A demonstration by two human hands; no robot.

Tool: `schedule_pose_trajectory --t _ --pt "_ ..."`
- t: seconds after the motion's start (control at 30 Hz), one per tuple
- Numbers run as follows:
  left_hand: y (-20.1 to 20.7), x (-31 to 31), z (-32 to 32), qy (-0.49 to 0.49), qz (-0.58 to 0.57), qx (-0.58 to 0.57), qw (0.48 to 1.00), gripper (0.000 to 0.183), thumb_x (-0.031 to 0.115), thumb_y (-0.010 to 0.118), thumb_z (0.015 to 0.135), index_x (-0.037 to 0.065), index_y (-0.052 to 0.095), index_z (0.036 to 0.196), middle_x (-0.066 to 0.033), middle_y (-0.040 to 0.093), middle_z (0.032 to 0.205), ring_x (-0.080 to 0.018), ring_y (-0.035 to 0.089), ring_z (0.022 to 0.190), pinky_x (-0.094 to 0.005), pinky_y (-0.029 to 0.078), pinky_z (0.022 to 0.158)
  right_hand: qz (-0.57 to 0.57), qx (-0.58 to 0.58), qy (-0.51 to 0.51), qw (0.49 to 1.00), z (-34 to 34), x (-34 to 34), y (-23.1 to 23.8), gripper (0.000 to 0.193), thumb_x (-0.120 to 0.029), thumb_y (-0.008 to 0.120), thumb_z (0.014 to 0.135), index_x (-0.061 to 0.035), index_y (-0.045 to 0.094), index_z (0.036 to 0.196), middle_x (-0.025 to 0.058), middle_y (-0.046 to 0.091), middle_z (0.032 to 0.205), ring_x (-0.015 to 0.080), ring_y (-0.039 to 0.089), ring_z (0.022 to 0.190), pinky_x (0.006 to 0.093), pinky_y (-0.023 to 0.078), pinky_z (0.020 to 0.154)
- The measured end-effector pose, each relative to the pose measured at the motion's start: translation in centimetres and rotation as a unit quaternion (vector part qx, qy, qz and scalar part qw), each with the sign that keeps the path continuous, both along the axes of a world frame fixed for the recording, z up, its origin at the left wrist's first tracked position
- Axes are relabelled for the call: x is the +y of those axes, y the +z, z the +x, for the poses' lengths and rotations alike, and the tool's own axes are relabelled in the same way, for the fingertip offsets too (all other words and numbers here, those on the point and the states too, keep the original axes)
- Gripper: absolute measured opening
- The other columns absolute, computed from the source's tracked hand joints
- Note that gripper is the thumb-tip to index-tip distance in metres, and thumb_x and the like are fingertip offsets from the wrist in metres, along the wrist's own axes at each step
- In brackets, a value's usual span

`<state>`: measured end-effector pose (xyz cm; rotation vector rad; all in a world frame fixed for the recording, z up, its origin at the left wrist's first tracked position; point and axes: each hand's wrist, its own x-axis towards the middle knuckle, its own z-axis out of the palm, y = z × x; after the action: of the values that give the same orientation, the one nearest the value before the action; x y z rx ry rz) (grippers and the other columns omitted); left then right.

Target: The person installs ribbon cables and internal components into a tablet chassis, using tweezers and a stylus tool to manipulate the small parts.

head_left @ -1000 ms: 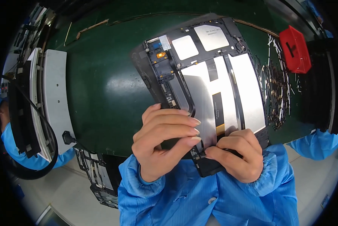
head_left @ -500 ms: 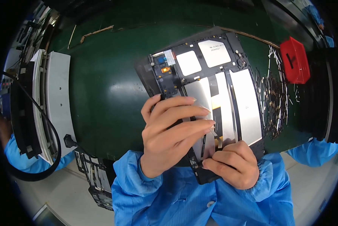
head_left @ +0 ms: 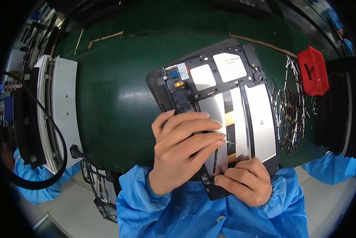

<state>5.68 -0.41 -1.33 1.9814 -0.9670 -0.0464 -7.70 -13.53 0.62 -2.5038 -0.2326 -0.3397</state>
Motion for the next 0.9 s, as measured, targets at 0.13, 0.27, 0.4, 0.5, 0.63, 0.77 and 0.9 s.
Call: schedule_pose_trajectory --t 0.13,0.27,0.4,0.5,0.63,0.77,0.9 --pt "0.2 0.0 -0.1 0.007 0.013 -0.002 1.0 0.012 0.009 0.078 0.064 0.013 0.071 0.074 0.0014 0.068 0.089 -0.0159 0.059 0.097 -0.0357 0.03 0.094 0.005 -0.006 0.007 1.0 0.0 -0.1 0.0 0.024 -0.011 0.067 0.062 -0.0061 0.068 0.085 0.0 0.061 0.092 0.0147 0.053 0.076 0.0258 0.044 0.06" --pt "1.2 -0.3 -0.2 0.058 0.031 0.101 0.993 0.016 0.012 0.078 0.066 0.01 0.07 0.08 -0.0093 0.063 0.106 -0.0222 0.055 0.106 -0.0418 0.033 0.096 -0.006 0.002 0.006 1.0 0.1 -0.2 0.0 0.019 -0.009 0.068 0.065 -0.006 0.068 0.084 0.0028 0.063 0.107 0.0142 0.053 0.077 0.0242 0.043 0.059" --pt "-1.3 1.3 -0.8 0.044 -0.111 0.058 0.991 0.022 0.031 0.068 0.08 0.011 0.071 0.087 -0.0185 0.052 0.12 -0.0314 0.048 0.113 -0.0444 0.033 0.099 -0.016 0.015 0.01 1.0 -0.1 -0.2 0.6 0.014 -0.009 0.068 0.068 -0.0059 0.067 0.082 0.0036 0.063 0.113 0.0136 0.054 0.079 0.0233 0.043 0.06" --pt "-1.8 3.5 -2.0 -0.027 0.069 -0.094 0.993 0.056 0.062 0.028 0.09 0.028 0.067 0.111 -0.012 0.047 0.131 -0.0321 0.03 0.126 -0.0441 0.019 0.102 -0.029 0.03 0.012 0.999 0.0 0.2 1.3 0.016 -0.009 0.067 0.07 -0.0055 0.066 0.086 0.0058 0.064 0.11 0.0153 0.055 0.078 0.023 0.044 0.06" --pt "-1.4 3.1 -1.8 -0.015 0.079 -0.114 0.99 0.057 0.061 0.027 0.09 0.026 0.067 0.112 -0.0153 0.044 0.134 -0.0354 0.029 0.127 -0.0448 0.016 0.103 0.064 0.046 -0.012 0.997 0.2 0.1 1.6 0.021 -0.012 0.066 0.072 -0.0058 0.064 0.093 0.0076 0.064 0.098 0.0177 0.058 0.074 0.0226 0.044 0.06" --pt "-0.3 0.7 1.3 -0.031 0.091 -0.092 0.991 0.051 0.051 0.03 0.091 0.022 0.067 0.113 -0.0199 0.038 0.139 -0.0413 0.024 0.13 -0.0481 0.015 0.103 0.04 0.113 -0.009 0.993 0.8 -0.7 3.5 0.033 -0.027 0.069 0.074 -0.0053 0.063 0.099 0.0028 0.053 0.071 0.0156 0.053 0.059 0.0237 0.042 0.055" --pt "0.7 0.6 1.5 -0.019 0.164 -0.119 0.979 0.048 0.048 0.04 0.085 0.019 0.068 0.111 -0.0216 0.027 0.145 -0.0436 0.016 0.134 -0.0517 0.006 0.108 -0.065 0.172 0.013 0.983 0.6 -0.3 4.1 0.053 -0.047 0.068 0.074 -0.0049 0.064 0.106 -0.0013 0.043 0.057 0.0123 0.045 0.05 0.0243 0.037 0.049"
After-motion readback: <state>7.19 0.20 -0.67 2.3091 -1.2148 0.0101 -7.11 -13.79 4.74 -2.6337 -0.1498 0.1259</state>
